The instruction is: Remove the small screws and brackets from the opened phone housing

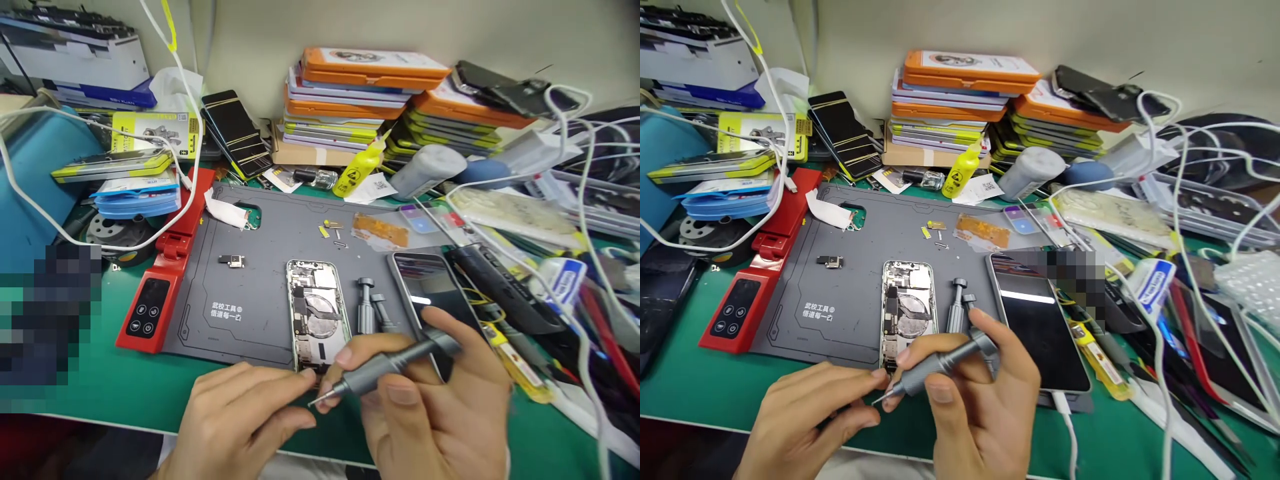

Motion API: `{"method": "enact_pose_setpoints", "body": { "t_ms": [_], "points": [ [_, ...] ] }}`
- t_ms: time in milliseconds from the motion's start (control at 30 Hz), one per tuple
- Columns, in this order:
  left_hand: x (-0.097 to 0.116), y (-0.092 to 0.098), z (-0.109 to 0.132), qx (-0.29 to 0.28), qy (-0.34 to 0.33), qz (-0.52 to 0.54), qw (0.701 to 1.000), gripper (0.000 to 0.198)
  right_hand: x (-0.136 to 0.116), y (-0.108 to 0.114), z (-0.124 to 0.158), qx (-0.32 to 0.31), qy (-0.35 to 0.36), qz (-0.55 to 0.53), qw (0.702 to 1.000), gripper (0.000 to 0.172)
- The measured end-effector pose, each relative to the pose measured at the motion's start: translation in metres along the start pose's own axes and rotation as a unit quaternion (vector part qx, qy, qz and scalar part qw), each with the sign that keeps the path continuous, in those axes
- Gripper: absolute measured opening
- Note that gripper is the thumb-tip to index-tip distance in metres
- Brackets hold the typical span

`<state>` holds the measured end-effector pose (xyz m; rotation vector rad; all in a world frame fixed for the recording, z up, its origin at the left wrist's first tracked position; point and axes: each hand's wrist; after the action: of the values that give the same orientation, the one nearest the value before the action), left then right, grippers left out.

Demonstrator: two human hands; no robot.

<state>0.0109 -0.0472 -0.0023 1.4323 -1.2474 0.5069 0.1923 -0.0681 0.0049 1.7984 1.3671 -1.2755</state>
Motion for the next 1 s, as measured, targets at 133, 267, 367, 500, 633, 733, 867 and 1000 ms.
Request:
{"method": "enact_pose_setpoints", "body": {
  "t_ms": [133,267,367,500,633,733,867,1000],
  "points": [
    [0.0,0.003,-0.001,-0.013,-0.004,0.039,0.999,0.015,0.001,0.004,0.002,-0.032,-0.021,-0.023,0.999,0.044],
    [0.002,0.004,-0.002,-0.014,-0.006,0.049,0.999,0.014,0.0,0.0,0.0,-0.031,-0.014,-0.038,0.999,0.042],
    [0.004,0.004,-0.002,-0.016,-0.004,0.051,0.999,0.013,-0.001,-0.002,-0.002,-0.028,-0.01,-0.045,0.999,0.04],
    [0.004,0.004,-0.003,-0.023,0.007,0.051,0.998,0.015,0.0,-0.001,-0.001,-0.021,-0.01,-0.05,0.998,0.041],
    [0.004,0.006,-0.003,-0.03,-0.002,0.045,0.999,0.019,0.0,0.0,-0.001,-0.019,-0.014,-0.043,0.999,0.042],
    [0.004,0.007,-0.004,-0.031,-0.01,0.045,0.998,0.018,0.0,-0.001,-0.003,-0.017,-0.015,-0.048,0.999,0.041],
    [0.005,0.006,-0.005,-0.027,-0.01,0.046,0.999,0.019,-0.001,-0.005,-0.005,-0.018,-0.015,-0.082,0.996,0.038],
    [0.005,0.005,-0.005,-0.021,-0.014,0.044,0.999,0.02,-0.003,-0.007,-0.005,-0.013,-0.025,-0.101,0.995,0.038]
  ]
}}
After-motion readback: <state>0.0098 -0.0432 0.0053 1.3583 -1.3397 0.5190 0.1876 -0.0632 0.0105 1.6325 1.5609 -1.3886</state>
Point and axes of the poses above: each hand's wrist, its own z-axis away from the middle knuckle, its own y-axis out of the back of the hand, x = y × z, and after that the axes turned 10 degrees about y, right-handed
